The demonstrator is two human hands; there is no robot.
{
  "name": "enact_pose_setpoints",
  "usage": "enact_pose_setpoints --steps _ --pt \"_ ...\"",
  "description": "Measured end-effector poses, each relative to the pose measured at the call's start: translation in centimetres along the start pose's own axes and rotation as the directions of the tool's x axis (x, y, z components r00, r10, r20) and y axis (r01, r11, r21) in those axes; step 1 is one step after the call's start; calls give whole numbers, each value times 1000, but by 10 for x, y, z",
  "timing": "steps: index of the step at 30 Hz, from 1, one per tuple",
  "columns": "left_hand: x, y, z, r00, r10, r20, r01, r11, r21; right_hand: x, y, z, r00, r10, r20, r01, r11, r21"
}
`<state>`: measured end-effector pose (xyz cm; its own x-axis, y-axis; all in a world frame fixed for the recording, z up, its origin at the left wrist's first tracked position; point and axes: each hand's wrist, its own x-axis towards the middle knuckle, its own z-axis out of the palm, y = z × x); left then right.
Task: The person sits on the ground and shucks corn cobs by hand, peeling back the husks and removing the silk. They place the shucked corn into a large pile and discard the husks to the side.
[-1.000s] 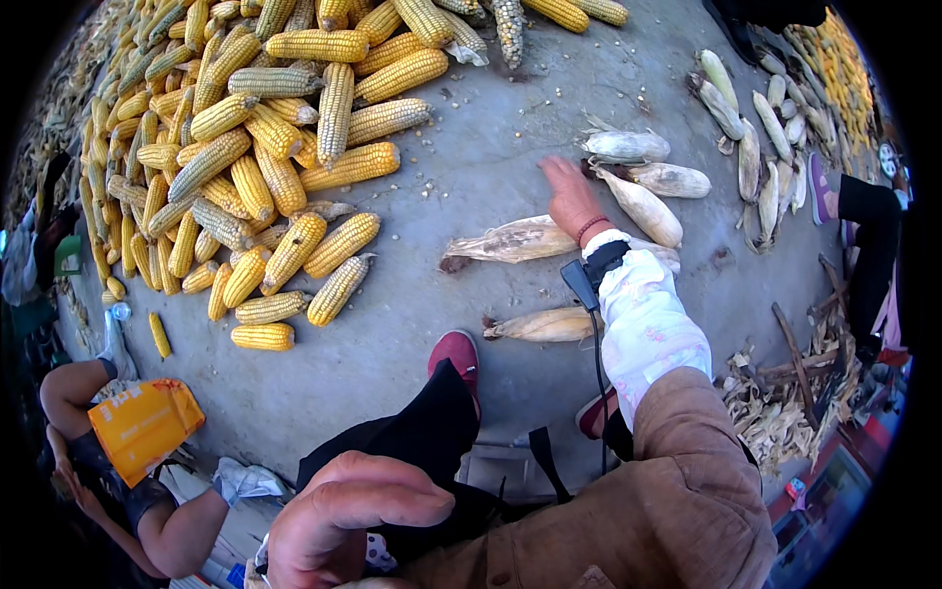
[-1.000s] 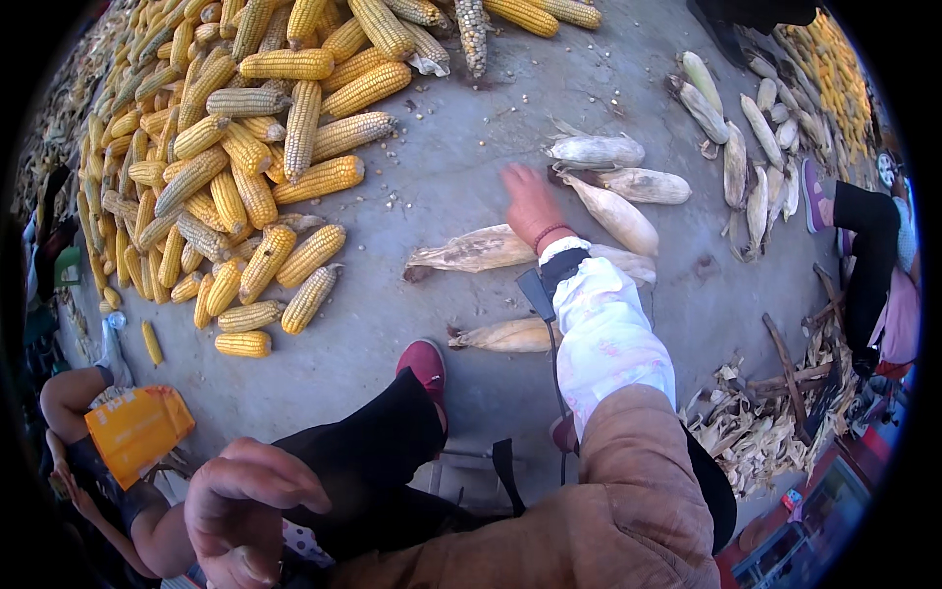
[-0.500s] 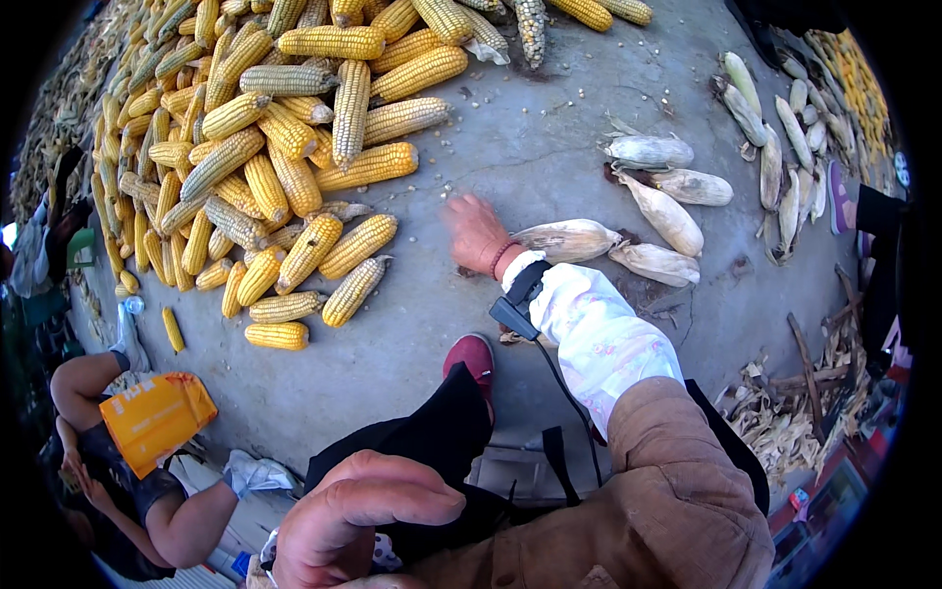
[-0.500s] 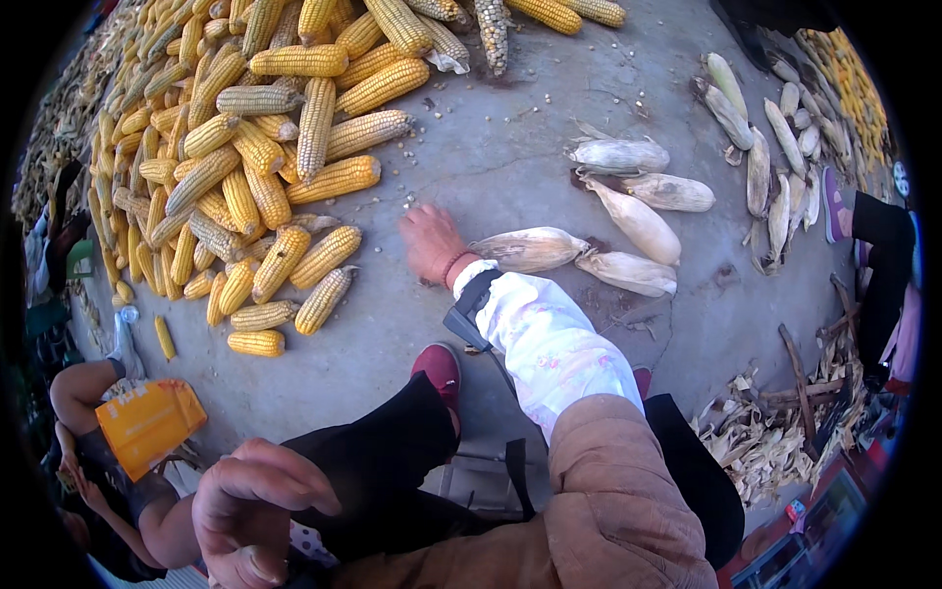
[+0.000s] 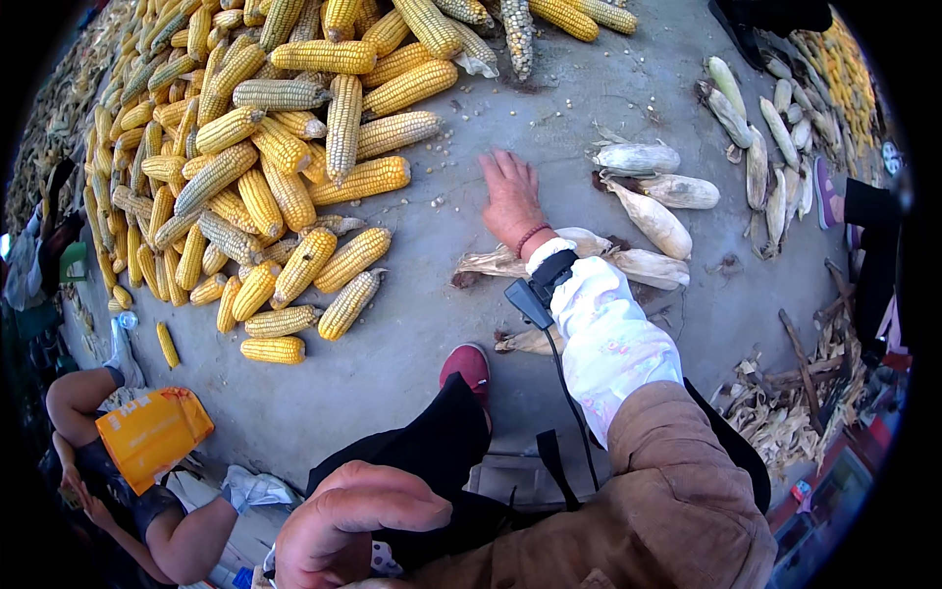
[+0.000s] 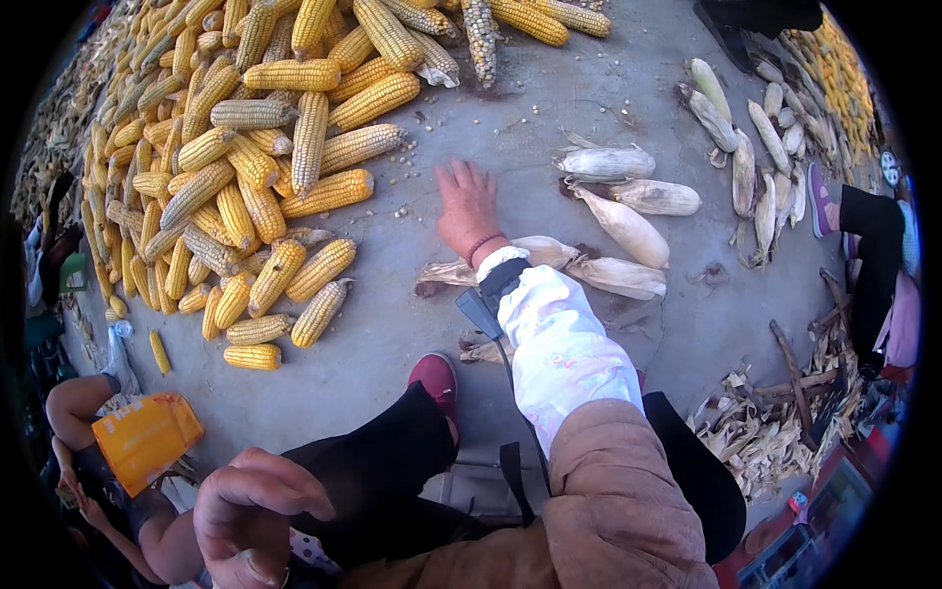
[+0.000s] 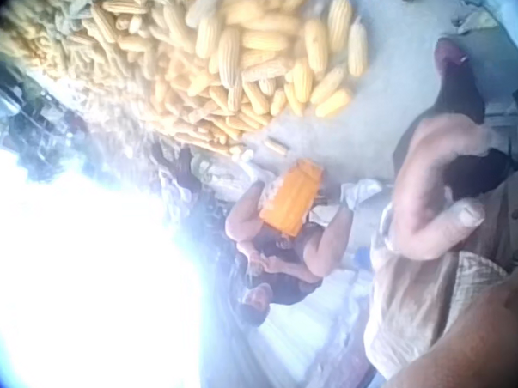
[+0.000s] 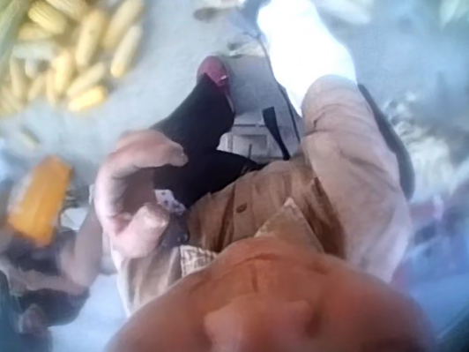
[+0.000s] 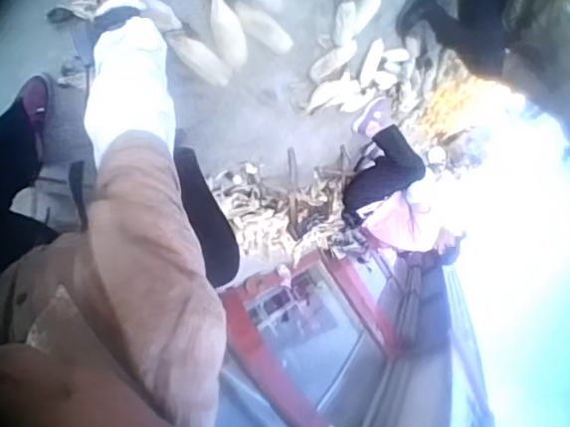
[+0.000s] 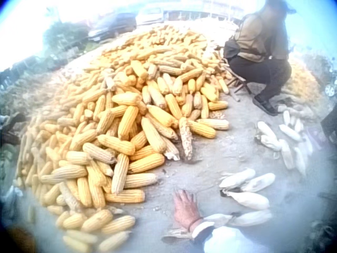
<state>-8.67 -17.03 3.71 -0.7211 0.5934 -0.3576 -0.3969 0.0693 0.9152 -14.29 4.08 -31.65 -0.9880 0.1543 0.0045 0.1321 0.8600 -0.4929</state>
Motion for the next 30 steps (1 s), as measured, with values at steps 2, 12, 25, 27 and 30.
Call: enact_pose_setpoints --steps 2,12,25,27,30 --pt "-3 0 1 1000 -3 -19 4 1000 5 7 43 -37 987 60 -152 -87 980 -177" --pt "-1 0 16 1000 -2 -12 2 1000 4 -22 167 -148 817 555 154 -444 778 -445" --pt "-6 0 34 1000 -21 -13 21 1000 -14 -83 174 -134 953 229 198 -142 916 -376" --pt "-6 1 36 999 -13 41 11 999 37 -88 185 -136 970 165 178 -127 970 -206" --pt "-8 0 38 998 -18 60 15 999 51 -88 186 -138 987 124 103 -103 976 -191"
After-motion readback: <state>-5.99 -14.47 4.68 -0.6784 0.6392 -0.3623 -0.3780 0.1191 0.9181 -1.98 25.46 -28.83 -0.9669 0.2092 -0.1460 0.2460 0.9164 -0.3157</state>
